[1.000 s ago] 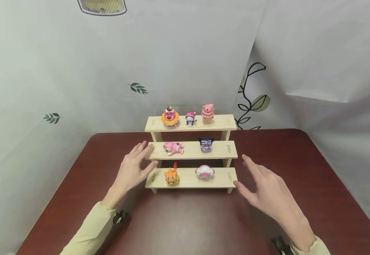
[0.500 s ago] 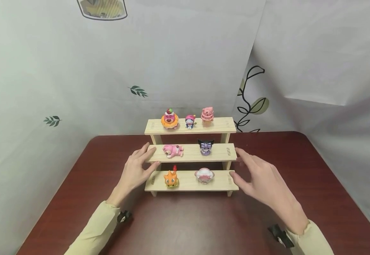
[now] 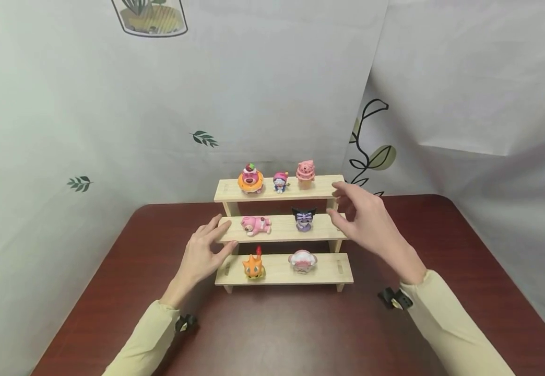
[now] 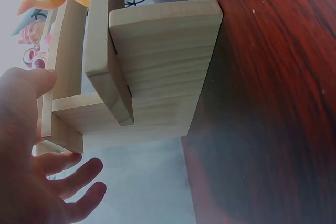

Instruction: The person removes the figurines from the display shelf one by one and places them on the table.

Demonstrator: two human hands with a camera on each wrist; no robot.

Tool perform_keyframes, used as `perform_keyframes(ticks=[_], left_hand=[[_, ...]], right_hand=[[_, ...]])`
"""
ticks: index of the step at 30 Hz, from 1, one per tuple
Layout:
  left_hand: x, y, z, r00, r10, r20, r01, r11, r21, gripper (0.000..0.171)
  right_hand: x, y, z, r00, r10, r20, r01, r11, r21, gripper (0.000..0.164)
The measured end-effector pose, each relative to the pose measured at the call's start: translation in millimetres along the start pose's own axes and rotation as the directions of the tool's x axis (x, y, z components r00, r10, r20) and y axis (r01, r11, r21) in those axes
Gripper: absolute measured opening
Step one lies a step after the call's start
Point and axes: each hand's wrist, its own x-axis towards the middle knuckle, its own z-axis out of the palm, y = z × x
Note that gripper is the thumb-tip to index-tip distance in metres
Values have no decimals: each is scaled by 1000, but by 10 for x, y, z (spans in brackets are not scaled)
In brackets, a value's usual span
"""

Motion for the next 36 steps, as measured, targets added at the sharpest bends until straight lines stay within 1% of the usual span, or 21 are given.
perform_keyframes(ticks=[3,6,10,13,18,24,27,31,33,36], left_hand=[[-2,-2,10,1000,-1,-4,1,1000,-6,49],[-1,0,12,1000,-4,-5,4,1000,-11,49],[-1,5,8,1000,-15,-1,15,1000,-17,49],[-6,6,8,1000,-27,7,27,999,-21,49],[-10,0,15,999,-31,16,32,999,-20,49],[-4,-2,16,999,-33,15,34,999,-15,48],[-2,-1,15,999,-34,16,34,999,-20,48],[-5,1,13,999,-36,15,37,999,-26,49],[-8,1,12,999,-39,14,39,999,-27,49],[-10,-5,12,999,-40,13,41,999,-28,49]], right_hand=[[110,80,75,999,26,-20,-26,1000,17,50],[208,143,134,997,75,-14,-74,997,28,46],[335,201,185,986,167,26,-168,985,43,43],[413,230,220,974,213,75,-218,974,67,44],[489,240,261,962,232,143,-248,963,108,46],[562,234,291,952,258,166,-280,952,125,45],[590,242,306,940,284,188,-314,938,150,46],[618,265,328,922,312,230,-360,910,205,47],[630,277,340,916,316,247,-372,900,228,48],[648,289,358,912,316,261,-378,894,241,48]])
